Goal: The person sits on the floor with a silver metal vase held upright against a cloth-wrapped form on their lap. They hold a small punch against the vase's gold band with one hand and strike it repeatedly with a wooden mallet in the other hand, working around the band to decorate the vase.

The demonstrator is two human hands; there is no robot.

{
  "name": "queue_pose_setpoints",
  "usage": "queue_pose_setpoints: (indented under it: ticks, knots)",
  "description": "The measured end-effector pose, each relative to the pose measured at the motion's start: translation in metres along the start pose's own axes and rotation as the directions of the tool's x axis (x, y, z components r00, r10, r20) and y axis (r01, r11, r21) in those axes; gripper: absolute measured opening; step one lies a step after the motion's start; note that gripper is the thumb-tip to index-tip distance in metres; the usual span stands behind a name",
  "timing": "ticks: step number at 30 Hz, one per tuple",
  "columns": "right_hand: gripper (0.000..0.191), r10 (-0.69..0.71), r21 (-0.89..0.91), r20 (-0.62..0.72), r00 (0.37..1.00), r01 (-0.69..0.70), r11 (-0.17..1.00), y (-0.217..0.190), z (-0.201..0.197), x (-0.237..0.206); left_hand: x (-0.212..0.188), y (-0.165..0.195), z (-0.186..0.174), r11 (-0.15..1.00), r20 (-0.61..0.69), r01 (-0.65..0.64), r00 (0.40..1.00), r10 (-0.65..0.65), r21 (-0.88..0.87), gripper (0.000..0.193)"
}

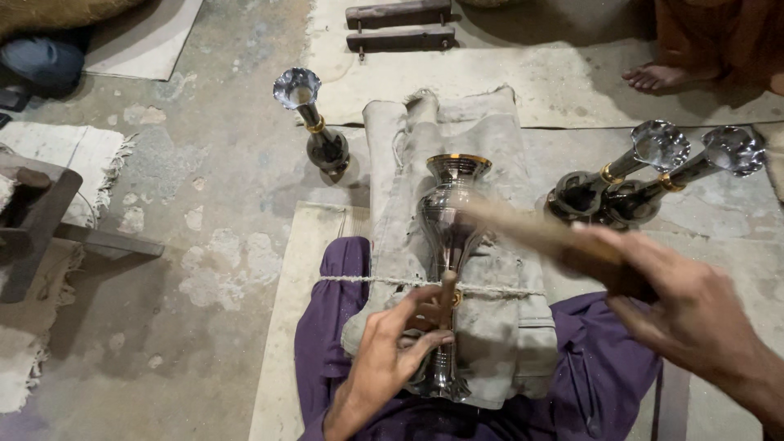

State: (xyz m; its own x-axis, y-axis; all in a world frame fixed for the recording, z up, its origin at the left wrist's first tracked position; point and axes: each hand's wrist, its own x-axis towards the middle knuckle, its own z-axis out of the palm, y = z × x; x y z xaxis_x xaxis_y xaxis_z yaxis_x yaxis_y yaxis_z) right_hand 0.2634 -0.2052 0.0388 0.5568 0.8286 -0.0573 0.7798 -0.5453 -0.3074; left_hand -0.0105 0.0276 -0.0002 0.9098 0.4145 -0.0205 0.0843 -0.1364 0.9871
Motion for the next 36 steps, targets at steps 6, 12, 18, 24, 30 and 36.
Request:
queue_pose_setpoints:
  ticks: [6, 12, 18, 24, 30, 36]
  knots:
    - [0.066, -0.152, -0.387, 0.159, 0.976, 0.203, 0.899, -0.041, -0.028, 0.03, -0.008, -0.001, 0.011, 0.995, -0.178, 0.1, 0.979, -0.097, 0.005, 0.055]
    - [0.069, -0.362, -0.403, 0.146, 0.921, 0.39, 0.828, -0.066, -0.04, 0.048, -0.012, -0.007, 0.015, 0.996, -0.225, 0.094, 0.97, -0.093, -0.005, 0.055]
    - [0.068, -0.01, -0.398, 0.329, 0.944, 0.149, 0.905, -0.066, -0.044, 0.043, -0.016, -0.014, 0.013, 0.999, -0.211, 0.046, 0.976, -0.046, -0.003, 0.053]
    - [0.075, -0.04, -0.284, 0.204, 0.978, 0.098, 0.954, -0.042, -0.027, 0.031, -0.004, -0.012, 0.014, 0.998, -0.172, -0.032, 0.984, 0.041, 0.057, 0.055]
    - [0.075, -0.022, -0.261, 0.234, 0.972, 0.085, 0.962, -0.021, -0.003, 0.026, 0.001, -0.004, 0.011, 0.991, -0.08, -0.011, 0.997, 0.021, 0.13, 0.055]
    - [0.07, 0.144, -0.332, 0.312, 0.939, -0.034, 0.943, -0.019, 0.004, 0.021, 0.003, -0.005, 0.013, 0.99, -0.077, 0.024, 0.997, -0.013, 0.138, 0.052]
